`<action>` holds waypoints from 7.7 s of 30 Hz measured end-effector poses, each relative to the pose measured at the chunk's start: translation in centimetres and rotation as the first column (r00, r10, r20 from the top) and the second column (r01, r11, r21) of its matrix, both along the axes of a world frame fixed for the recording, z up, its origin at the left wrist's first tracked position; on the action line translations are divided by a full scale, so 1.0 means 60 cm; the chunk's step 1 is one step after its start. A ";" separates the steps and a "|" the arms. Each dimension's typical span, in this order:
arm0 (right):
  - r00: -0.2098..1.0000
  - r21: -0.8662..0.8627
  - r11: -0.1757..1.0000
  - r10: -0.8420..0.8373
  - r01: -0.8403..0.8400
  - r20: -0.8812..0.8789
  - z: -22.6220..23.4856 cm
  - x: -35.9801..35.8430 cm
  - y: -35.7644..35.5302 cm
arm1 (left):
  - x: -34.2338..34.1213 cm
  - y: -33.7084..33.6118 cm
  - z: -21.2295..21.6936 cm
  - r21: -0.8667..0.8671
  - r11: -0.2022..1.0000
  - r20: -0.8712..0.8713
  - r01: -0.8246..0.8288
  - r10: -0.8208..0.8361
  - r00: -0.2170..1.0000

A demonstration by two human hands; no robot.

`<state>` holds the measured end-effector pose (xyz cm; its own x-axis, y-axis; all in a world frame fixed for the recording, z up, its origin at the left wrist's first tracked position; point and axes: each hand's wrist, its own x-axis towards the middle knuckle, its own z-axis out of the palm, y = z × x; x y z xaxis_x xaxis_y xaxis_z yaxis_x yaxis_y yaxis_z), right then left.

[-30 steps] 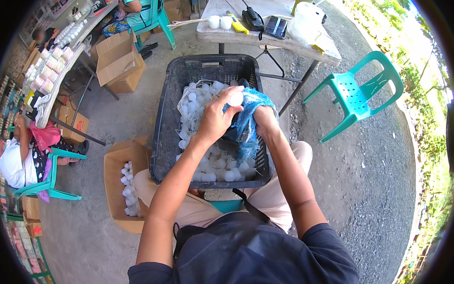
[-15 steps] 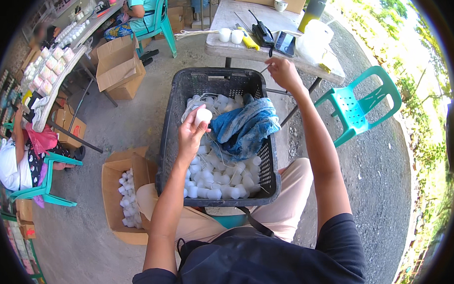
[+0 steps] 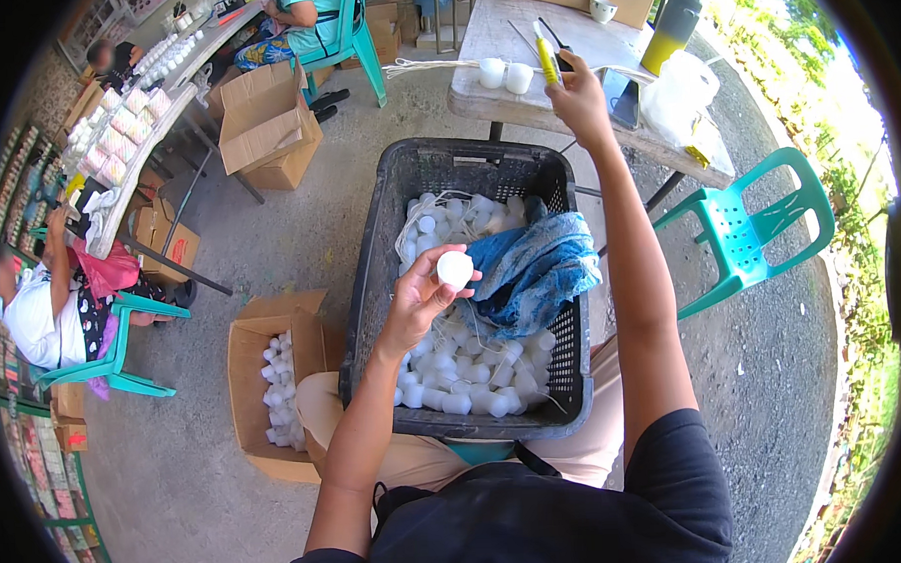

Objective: The person sits with a basket of white cotton balls and repeatedly ties a string around each one, trims the excess with scissors, and places the finished item into a plastic bag. The process is repeated for multiple units.

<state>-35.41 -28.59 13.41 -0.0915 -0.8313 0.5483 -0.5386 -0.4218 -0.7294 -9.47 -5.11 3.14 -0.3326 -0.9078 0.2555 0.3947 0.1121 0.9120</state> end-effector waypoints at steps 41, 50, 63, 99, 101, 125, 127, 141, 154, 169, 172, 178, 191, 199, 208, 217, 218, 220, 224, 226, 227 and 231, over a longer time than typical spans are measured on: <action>0.836 0.150 0.874 0.485 -0.462 -0.256 -0.041 0.045 0.543 | -0.028 0.127 0.063 0.553 0.814 -0.242 0.180 -0.050 0.969; 0.816 0.127 0.864 0.502 -0.486 -0.288 -0.033 0.035 0.535 | -0.035 0.132 0.071 0.576 0.805 -0.130 0.141 -0.080 0.988; 0.894 0.298 0.863 0.445 -0.409 -0.062 -0.062 0.030 0.531 | -0.016 0.143 0.082 0.549 0.792 -0.308 0.266 -0.104 0.946; 0.835 0.262 0.830 0.536 -0.493 -0.126 -0.048 0.072 0.572 | -0.036 0.165 0.051 0.542 0.840 -0.325 0.022 0.186 0.927; 0.830 0.256 0.826 0.543 -0.502 -0.125 -0.044 0.075 0.571 | -0.032 0.166 0.053 0.557 0.829 -0.326 0.038 0.177 0.928; 0.807 0.189 0.821 0.567 -0.539 -0.164 -0.057 0.089 0.537 | -0.004 0.170 0.042 0.526 0.806 -0.224 0.270 -0.174 0.959; 0.817 0.199 0.826 0.557 -0.527 -0.148 -0.057 0.087 0.534 | -0.010 0.168 0.034 0.501 0.828 -0.247 0.251 -0.142 0.959; 0.870 0.424 0.792 0.492 -0.439 -0.017 -0.037 0.063 0.516 | -0.019 0.142 0.058 0.406 0.912 -0.258 -0.052 0.169 0.951; 0.878 0.269 0.877 0.449 -0.398 -0.164 -0.035 0.094 0.531 | -0.014 0.142 0.041 -0.133 0.883 0.046 -0.451 0.460 0.887; 0.890 0.434 0.818 0.450 -0.377 -0.076 -0.077 0.082 0.458 | -0.004 0.143 0.045 0.081 0.962 -0.080 -0.260 0.266 0.961; 0.889 0.565 0.741 0.456 -0.362 -0.029 -0.120 0.066 0.389 | 0.005 0.124 0.023 0.277 0.946 -0.114 -0.167 0.205 0.972; 0.994 0.053 0.998 0.039 -0.034 -0.105 -0.006 0.062 0.157 | 0.046 0.105 -0.039 0.538 0.812 -0.103 -0.225 0.328 0.939; 0.823 -0.638 0.762 -0.431 0.111 -0.371 0.002 -0.010 -0.139 | 0.042 0.092 -0.051 0.592 0.726 -0.067 -0.350 0.477 0.877; 0.483 0.747 0.460 0.849 -0.479 -0.213 -0.128 0.099 0.259 | 0.070 0.096 -0.058 0.648 0.673 -0.096 -0.358 0.537 0.838; 0.267 0.773 0.600 0.794 -0.205 -0.546 -0.292 0.106 0.423 | 0.073 0.098 -0.056 0.668 0.659 -0.053 -0.346 0.506 0.861; 0.185 0.812 0.584 0.799 -0.011 -0.572 -0.204 0.056 0.474 | 0.038 0.119 -0.048 0.436 0.856 0.260 -0.278 0.175 0.950; 0.184 0.813 0.580 0.806 -0.053 -0.563 -0.208 0.045 0.500 | 0.022 0.127 -0.037 0.412 0.878 0.292 -0.241 0.123 0.948; 0.217 0.833 0.537 0.836 -0.132 -0.504 -0.214 0.025 0.517 | -0.005 0.134 -0.033 0.404 0.903 0.278 -0.147 0.032 0.960; 0.647 0.824 0.241 0.739 -0.512 0.186 -0.193 -0.003 0.501 | -0.031 0.140 -0.020 0.607 0.789 -0.119 0.091 -0.023 0.993; 0.663 0.643 0.242 0.494 -0.726 0.562 -0.172 -0.008 0.491 | -0.033 0.139 -0.010 0.674 0.711 -0.336 0.200 0.054 0.940; 0.634 0.562 0.300 0.443 -0.771 0.634 -0.164 -0.008 0.490 | -0.032 0.138 -0.006 0.691 0.690 -0.376 0.215 0.089 0.922; 0.652 0.443 0.507 0.375 -0.739 0.658 -0.167 0.008 0.495 | -0.019 0.138 -0.005 0.686 0.681 -0.475 0.258 0.150 0.867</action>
